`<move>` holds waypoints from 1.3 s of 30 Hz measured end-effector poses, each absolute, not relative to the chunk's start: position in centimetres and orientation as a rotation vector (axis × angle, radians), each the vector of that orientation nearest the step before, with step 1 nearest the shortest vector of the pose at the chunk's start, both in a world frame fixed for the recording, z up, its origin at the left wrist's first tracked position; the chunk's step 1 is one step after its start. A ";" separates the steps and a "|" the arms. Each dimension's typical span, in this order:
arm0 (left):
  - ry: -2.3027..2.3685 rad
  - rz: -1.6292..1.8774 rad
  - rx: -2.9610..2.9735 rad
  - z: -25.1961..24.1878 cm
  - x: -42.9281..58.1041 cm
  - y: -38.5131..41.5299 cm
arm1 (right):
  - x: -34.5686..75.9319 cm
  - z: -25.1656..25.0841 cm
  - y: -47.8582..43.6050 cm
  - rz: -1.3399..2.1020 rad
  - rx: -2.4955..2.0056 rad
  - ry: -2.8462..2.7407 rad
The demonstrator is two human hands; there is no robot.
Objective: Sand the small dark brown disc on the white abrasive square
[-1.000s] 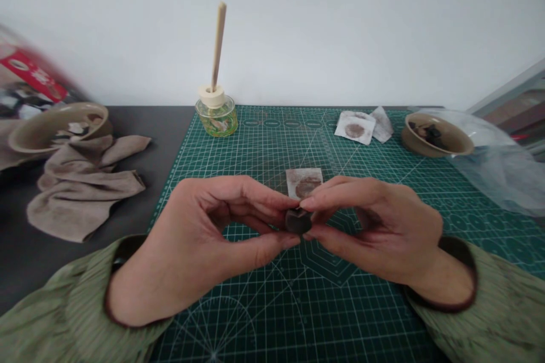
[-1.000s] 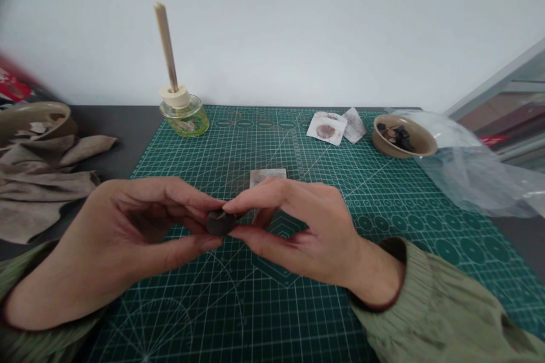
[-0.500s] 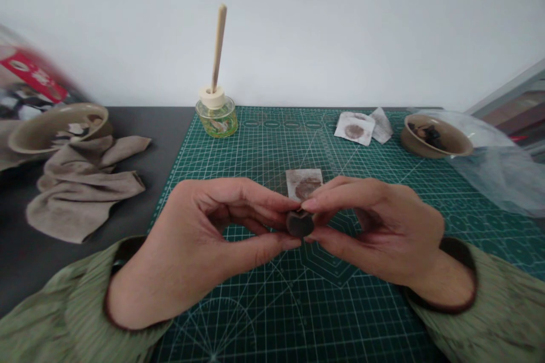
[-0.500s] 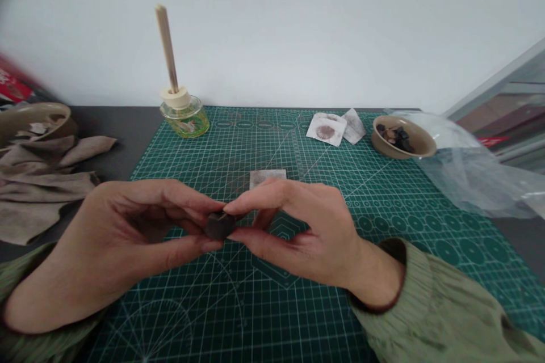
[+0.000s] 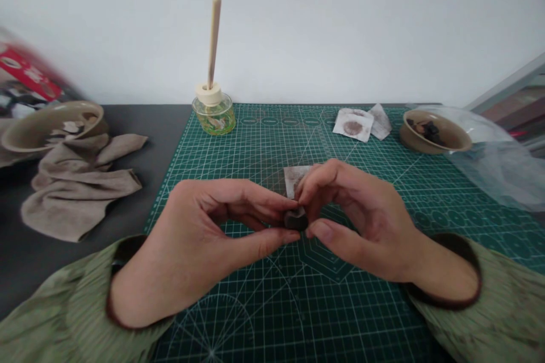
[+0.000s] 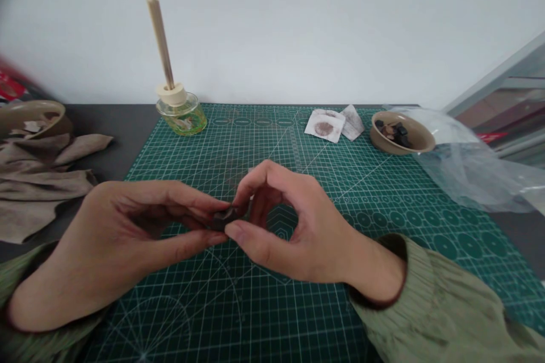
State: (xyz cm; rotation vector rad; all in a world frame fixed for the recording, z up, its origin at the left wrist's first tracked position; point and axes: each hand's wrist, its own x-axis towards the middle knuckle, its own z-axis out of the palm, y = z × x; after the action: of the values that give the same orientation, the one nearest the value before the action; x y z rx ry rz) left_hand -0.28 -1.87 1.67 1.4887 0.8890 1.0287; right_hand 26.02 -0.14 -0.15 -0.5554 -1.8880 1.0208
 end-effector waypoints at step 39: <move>0.787 1.002 1.352 1.6 0.0 -1.8 | 25.9 1.1 -0.6 1.529 -0.667 -1.619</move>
State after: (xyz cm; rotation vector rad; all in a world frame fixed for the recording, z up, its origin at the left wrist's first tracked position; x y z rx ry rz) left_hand -0.04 -1.81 1.59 1.3517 0.7871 1.0016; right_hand 25.90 -0.61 1.12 -0.6668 -1.6188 1.5287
